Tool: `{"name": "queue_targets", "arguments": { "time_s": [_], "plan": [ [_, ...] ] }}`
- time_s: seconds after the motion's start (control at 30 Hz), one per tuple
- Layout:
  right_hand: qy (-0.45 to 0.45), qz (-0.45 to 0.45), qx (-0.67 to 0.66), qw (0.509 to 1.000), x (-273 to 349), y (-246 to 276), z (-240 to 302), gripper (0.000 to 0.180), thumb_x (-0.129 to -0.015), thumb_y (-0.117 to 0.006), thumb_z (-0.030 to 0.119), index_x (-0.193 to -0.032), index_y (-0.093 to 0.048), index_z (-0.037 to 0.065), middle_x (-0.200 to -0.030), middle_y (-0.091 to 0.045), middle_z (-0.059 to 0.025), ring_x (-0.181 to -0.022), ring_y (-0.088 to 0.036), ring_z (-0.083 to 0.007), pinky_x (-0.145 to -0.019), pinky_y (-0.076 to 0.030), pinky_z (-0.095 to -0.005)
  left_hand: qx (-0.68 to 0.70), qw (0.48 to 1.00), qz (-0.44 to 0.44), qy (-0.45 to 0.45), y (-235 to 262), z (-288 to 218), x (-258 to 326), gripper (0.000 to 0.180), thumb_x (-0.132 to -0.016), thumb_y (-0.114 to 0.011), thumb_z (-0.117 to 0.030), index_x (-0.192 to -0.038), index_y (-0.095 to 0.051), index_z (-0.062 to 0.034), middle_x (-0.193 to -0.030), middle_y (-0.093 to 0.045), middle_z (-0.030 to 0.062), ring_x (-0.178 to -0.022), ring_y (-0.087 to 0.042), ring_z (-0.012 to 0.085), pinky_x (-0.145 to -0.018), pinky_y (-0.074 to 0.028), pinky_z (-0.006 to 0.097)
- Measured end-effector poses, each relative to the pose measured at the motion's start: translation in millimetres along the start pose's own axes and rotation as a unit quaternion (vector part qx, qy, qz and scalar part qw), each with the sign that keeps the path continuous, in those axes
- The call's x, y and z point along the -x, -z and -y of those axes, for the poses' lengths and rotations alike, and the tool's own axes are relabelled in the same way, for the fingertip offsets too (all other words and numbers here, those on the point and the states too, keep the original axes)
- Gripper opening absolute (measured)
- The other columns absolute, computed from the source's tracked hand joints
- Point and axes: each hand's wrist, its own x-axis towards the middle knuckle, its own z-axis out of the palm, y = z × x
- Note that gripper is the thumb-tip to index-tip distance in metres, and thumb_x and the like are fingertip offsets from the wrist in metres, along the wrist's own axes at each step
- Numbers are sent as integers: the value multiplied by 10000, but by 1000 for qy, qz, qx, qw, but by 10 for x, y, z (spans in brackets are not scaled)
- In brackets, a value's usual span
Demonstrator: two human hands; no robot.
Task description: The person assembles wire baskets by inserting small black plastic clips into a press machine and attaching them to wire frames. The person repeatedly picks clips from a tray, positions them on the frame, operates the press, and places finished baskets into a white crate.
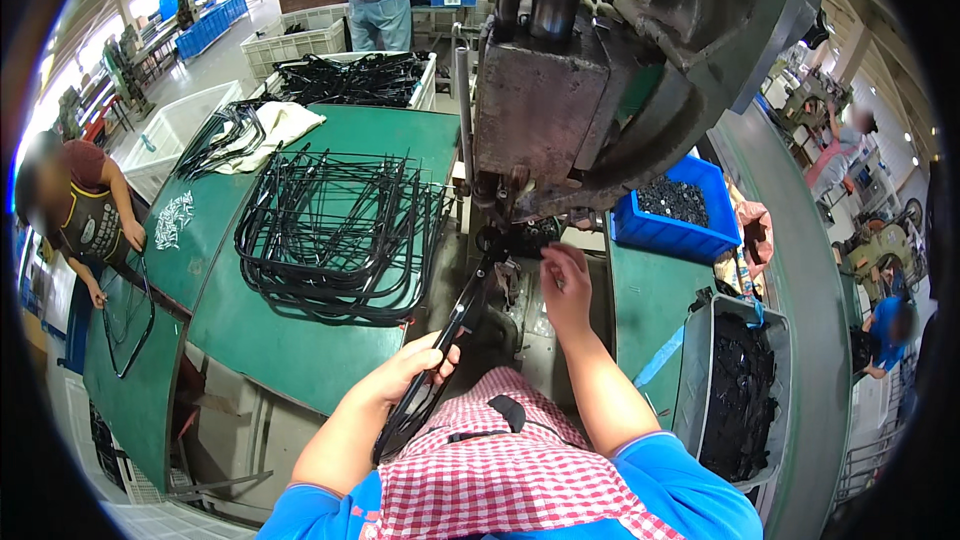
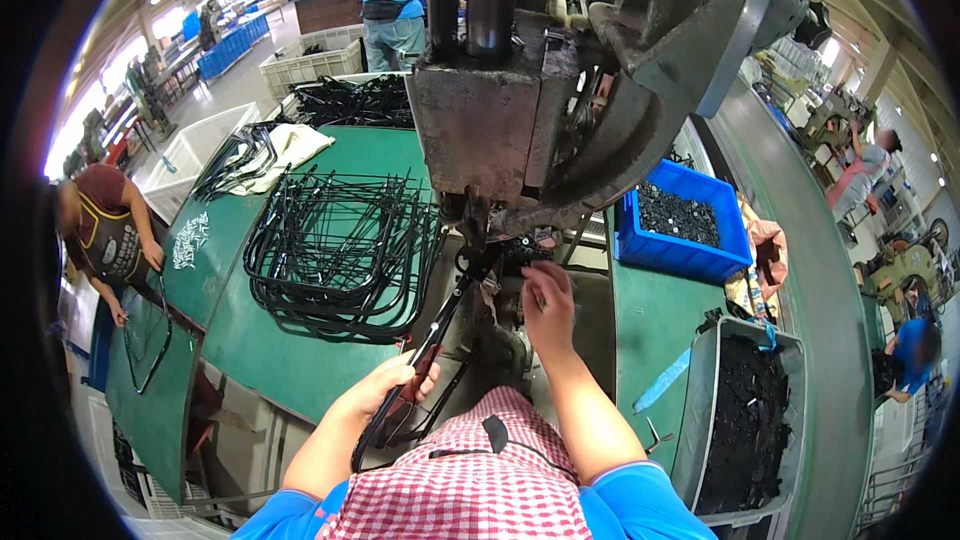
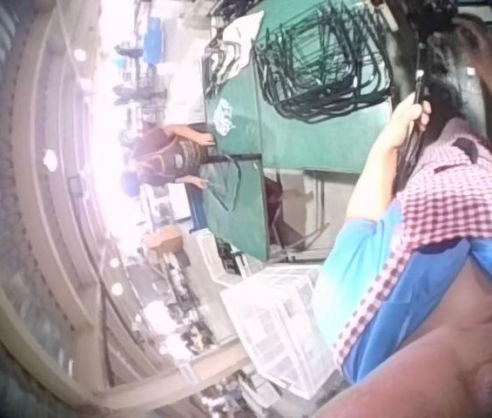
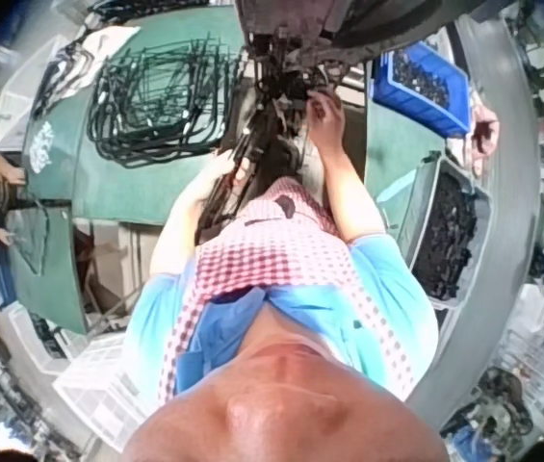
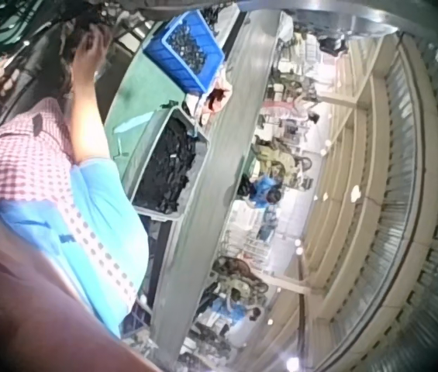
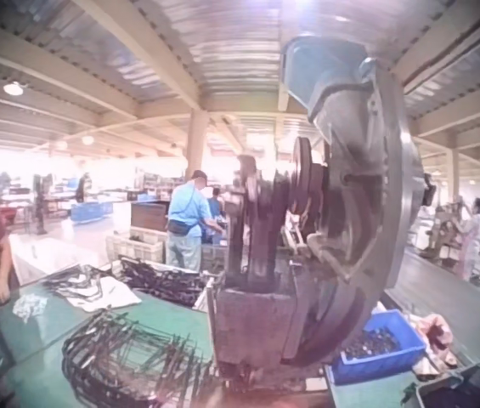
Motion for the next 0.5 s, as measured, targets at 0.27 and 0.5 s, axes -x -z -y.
{"name": "queue_targets", "arguments": {
  "time_s": [0.27,0.5],
  "plan": [
    [-156,81,13,984,716,333,-157,157,-807,-595,-16,-937,-672,25,-1004,-615,-71,-768,-603,-138,-661,-487,-242,-56,998,10,-12,-17,-46,-28,781,-747,-700,-475,-1318,-408,-29,-1015,-553,4,-810,-555,91,-715,-461,232],
    [-303,239,36,922,1479,708,-324,205,-831,-615,136,-974,-683,7,-852,-688,-122,-756,-644,-157,-687,-490,-280,-294,947,133,-4,-85,-138,315,670,-733,-662,-169,-1319,-370,-23,-1087,-527,42,-1010,-526,169,-913,-422,297]
  ]
}}
